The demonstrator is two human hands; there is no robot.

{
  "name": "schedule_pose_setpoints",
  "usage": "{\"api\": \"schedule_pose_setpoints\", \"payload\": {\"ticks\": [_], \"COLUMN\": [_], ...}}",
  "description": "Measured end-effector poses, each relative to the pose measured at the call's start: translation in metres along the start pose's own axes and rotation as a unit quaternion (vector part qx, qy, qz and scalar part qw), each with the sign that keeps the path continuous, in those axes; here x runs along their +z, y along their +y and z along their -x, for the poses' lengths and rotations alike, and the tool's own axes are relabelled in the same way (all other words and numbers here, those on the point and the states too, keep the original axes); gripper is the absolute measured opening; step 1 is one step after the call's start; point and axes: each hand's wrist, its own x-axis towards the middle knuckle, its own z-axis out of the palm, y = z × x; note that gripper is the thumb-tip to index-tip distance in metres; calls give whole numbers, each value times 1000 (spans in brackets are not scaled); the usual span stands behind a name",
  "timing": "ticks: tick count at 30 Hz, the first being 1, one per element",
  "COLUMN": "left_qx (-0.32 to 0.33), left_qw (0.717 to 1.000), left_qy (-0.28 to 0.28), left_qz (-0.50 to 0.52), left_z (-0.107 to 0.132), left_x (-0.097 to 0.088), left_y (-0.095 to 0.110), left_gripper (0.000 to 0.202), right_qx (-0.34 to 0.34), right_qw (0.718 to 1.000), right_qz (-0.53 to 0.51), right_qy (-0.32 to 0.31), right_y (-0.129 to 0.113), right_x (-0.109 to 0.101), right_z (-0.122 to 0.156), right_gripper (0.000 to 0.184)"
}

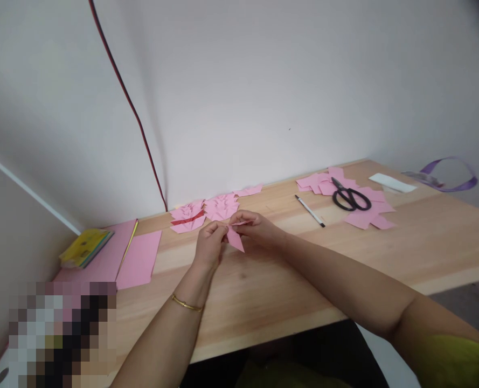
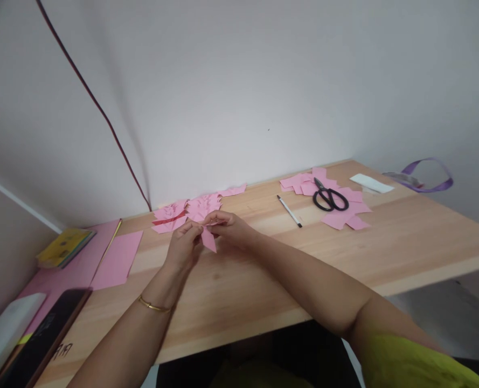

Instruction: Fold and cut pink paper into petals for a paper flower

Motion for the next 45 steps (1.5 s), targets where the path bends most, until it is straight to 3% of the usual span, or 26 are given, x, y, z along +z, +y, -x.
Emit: {"api": "schedule_pose_setpoints", "payload": {"ticks": [7,17,26,34,38,45], "left_qx": [4,-6,69,84,105,119], "left_qw": [1000,1000,990,987,981,971], "left_qy": [-1,-12,-19,16,28,5], "left_qz": [20,8,-125,-138,-162,-206], "left_z": [-1,-1,4,3,2,5], "left_x": [-1,0,-1,-3,-3,-1], "left_y": [-4,-5,5,6,8,8], "left_gripper": [15,17,30,32,31,28], "right_qx": [-9,16,11,67,62,73], "right_qw": [999,999,1000,997,994,995], "right_qz": [27,37,26,-44,-71,60], "right_qy": [-25,13,11,-19,-47,20], "right_y": [-7,-6,-6,-14,-9,-9], "right_x": [1,-1,0,3,2,-1], "right_z": [1,2,2,4,2,3], "right_gripper": [19,16,19,26,28,22]}}
